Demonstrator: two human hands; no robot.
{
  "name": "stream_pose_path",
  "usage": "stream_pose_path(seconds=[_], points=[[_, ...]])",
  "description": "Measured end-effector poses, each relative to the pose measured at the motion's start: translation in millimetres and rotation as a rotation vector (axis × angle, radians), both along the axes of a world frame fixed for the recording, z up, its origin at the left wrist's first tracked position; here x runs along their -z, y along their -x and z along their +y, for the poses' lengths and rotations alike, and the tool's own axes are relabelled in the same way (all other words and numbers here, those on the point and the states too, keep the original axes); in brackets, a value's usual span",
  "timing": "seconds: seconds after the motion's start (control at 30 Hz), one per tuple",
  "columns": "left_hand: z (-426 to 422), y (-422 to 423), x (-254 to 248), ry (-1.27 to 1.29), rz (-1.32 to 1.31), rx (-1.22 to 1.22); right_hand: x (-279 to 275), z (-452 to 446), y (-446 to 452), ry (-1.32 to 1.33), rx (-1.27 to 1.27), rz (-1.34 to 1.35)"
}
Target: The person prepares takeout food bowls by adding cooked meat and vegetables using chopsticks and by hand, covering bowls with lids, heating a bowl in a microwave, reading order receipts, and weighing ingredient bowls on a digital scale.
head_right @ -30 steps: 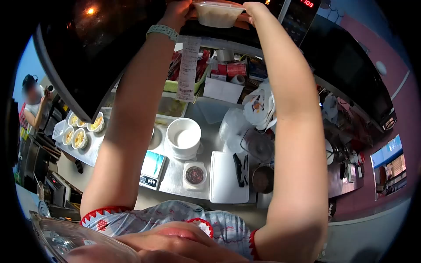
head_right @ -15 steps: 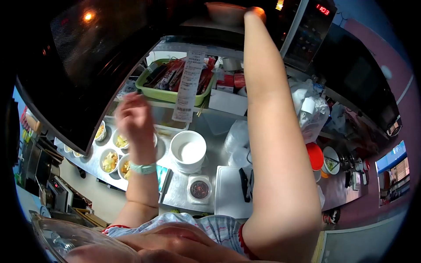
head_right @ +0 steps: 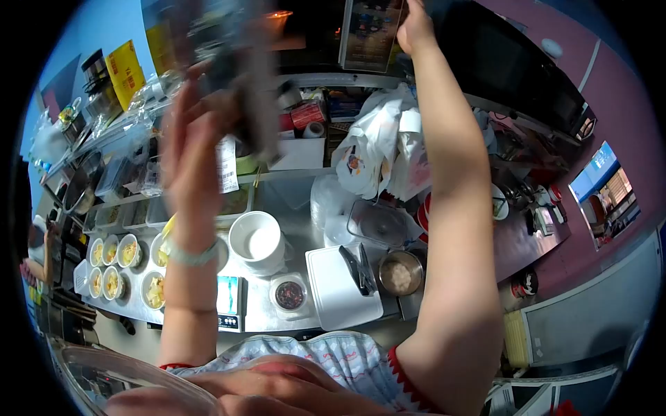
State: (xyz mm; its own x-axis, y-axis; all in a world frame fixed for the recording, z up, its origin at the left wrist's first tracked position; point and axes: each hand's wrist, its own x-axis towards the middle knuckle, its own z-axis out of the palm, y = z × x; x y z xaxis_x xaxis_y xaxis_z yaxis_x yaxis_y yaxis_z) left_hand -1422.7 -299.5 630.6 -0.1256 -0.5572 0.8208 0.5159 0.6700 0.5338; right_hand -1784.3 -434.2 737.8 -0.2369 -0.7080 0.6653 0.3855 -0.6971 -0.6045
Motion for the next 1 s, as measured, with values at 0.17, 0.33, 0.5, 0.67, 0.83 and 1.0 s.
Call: stream_pose_path(seconds=[0.17, 0.33, 0.5, 0.67, 0.83, 1.0], points=[[-95, 132, -16, 0.324, -0.207, -0.405, 4, -17, 9, -0.022, 0.153, 0.186], [-139, 158, -20, 0.334, -0.269, -0.512, -1, -6, -18, -0.06, 0.373, 0.029], [-155, 157, -22, 0.249, -0.451, -0.515, 5, -20, 2, 0.004, 0.321, 0.188], [-150, 156, -23, 0.227, -0.409, -0.505, 2, -21, -6, -0.1, 0.555, 0.143], [-150, 156, -22, 0.218, -0.379, -0.46, 1, -14, -10, -0.086, 0.368, 0.112], [-151, 155, -23, 0.134, -0.453, -0.403, 6, -6, -13, -0.049, 0.352, 0.132]])
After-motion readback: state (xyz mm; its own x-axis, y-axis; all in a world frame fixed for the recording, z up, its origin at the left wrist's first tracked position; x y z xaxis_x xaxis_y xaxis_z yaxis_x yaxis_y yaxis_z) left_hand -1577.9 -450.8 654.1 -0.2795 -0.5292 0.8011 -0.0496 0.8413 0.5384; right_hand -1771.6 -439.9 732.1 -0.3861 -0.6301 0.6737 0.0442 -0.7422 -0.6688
